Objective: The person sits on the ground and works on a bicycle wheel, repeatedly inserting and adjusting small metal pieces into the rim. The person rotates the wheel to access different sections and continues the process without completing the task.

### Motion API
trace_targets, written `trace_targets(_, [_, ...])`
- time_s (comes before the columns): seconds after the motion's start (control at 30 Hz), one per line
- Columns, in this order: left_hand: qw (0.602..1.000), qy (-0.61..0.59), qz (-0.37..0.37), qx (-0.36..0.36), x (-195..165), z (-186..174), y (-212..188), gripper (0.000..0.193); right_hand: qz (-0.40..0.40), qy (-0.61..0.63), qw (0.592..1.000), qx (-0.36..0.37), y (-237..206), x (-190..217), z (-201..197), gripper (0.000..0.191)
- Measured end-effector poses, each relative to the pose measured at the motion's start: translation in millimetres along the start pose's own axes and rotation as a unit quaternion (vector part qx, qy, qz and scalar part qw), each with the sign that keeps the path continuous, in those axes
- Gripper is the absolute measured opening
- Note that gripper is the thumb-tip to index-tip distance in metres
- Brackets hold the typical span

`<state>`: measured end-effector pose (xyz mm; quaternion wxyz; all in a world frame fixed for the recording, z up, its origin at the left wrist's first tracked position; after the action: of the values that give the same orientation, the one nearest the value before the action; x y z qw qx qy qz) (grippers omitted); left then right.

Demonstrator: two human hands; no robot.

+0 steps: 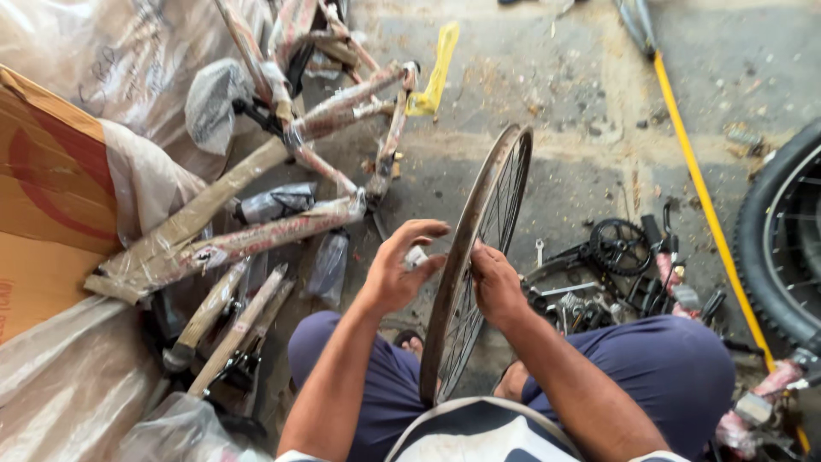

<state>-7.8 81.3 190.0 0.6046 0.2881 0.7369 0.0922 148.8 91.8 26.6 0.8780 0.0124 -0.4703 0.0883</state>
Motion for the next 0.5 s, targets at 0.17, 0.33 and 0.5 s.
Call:
trace_targets(0.17, [0.97,0.216,0.106,-0.043,-58.4,24.3,-12.8,0.045,-0.033,-0.038,0.995,-0.09,3.2,10.5,6.0,0.027])
trace_targets(0.33, [0.931,0.325,0.137,-0.094,-77.5,41.6,-21.3,0.042,-0.342,-0.186,0.92,-0.035,-40.2,50.6,49.7,0.032])
trace_targets(0.5, [0.948,0.275,0.145,-0.068,-75.4,39.5,-21.5,0.045,-0.367,-0.276,0.886,-0.056,-42.1,46.2,42.5,0.028])
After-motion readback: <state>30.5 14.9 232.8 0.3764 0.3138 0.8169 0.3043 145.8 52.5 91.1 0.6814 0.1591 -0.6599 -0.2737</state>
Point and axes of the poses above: each hand's wrist, its own y-axis towards the middle knuckle, its own z-axis out of the palm, x = y × z, the point moved 8 cm from there along y, towards the middle knuckle, and after that the axes turned 4 degrees about -y, right-handed, at the moved point
